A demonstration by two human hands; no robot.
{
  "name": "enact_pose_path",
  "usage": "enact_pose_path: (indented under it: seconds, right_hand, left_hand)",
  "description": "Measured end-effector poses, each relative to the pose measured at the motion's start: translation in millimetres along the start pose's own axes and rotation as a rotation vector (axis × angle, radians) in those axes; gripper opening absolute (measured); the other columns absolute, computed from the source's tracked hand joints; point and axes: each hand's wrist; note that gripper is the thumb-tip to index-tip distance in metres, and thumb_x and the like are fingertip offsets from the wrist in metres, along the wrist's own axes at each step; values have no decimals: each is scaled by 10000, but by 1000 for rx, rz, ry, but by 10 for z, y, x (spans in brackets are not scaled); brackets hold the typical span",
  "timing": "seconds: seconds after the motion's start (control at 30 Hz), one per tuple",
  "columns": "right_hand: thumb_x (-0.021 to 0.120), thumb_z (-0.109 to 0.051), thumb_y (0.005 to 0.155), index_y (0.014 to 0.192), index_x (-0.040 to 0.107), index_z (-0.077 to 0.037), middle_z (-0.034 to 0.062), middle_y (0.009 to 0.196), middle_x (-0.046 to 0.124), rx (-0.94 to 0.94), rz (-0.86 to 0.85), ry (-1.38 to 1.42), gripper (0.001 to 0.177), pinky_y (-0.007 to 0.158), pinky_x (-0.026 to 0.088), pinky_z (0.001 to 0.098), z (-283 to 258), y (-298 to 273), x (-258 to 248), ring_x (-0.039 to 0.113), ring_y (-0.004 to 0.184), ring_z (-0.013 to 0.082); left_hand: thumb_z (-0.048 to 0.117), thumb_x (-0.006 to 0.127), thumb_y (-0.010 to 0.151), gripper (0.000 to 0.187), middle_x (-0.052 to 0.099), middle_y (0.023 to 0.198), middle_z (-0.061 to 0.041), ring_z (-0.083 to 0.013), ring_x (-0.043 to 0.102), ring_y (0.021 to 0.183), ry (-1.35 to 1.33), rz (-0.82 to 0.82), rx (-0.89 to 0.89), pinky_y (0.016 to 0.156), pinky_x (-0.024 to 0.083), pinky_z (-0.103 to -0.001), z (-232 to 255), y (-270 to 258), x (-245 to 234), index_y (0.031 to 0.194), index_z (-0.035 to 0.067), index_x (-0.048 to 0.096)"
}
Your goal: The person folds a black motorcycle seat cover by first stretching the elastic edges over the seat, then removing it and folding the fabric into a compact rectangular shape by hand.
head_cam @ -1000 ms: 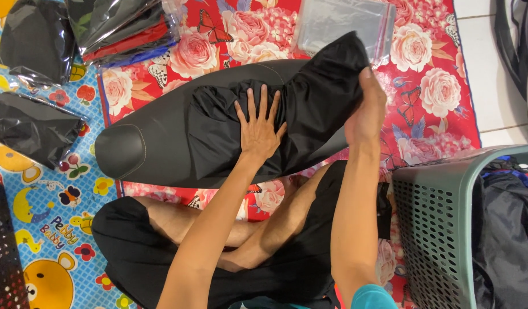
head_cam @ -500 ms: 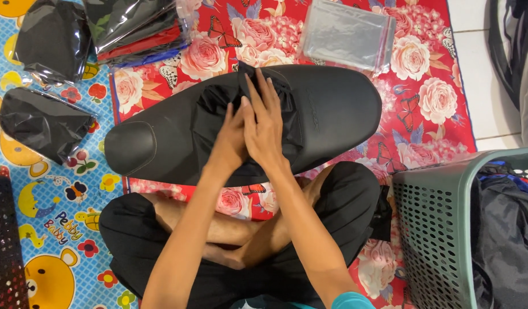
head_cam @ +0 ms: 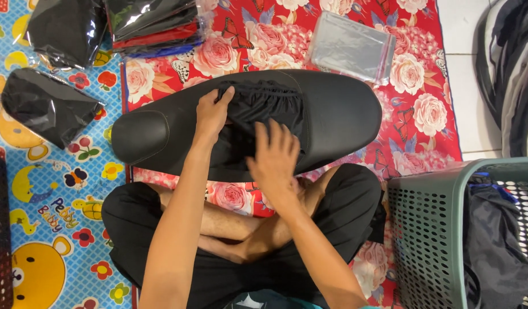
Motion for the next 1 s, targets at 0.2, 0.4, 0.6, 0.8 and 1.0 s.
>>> enact_pose_path:
  seconds: [0.2,0.4,0.6,0.8,1.0]
  right_hand:
    - [743,-45,756,1225,533,-148,47,1093,466,58,113,24,525,829,426,398,586,-406,483,504,922,260]
    - [531,-32,930,833,499,-180,-10,764,383,-188,324,122,180,610,343,348,715,-534,977,428,620,204]
    - [535,-12,915,821,499,-170,23,728,444,-216,266,111,187,662,354,357,614,-511,826,483,642,228]
    - [619,-45,801,932,491,-168,49,783,550,-145,48,205,221,778,351,380,617,-555,739,548,786,257]
    - [648,-109,786,918,539,-169,41,714,528,7,150,507,181,750,394,368,744,-278,511,546,717,264]
  left_hand:
    - [422,653,1020,577,656,1236,-243,-371,721,1040,-55,11,12,536,698,-396,-94,157,9,1377,-27,589]
    - [338,668,1012,424,700,1027,-191,-346,733,894,47,107,114,465,675,-369,-395,785,18,1217,-32,689]
    - [384,720,981,465,726,1060,-178,-320,730,933,68,159,109,497,686,-384,-64,428,-7,1217,-16,690]
    - [381,781,968,381,690,974,-158,-302,702,883,398,246,384,624,624,-361,-21,312,-123,1080,18,749]
    - [488,789,960,457,641,1134,-145,-386,620,1155,615,177,390,960,520,-519,113,184,-172,1120,63,732]
Point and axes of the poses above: each hand's wrist, its own y-axis towards the middle knuckle, its own x-axis out of the palm, z = x × y
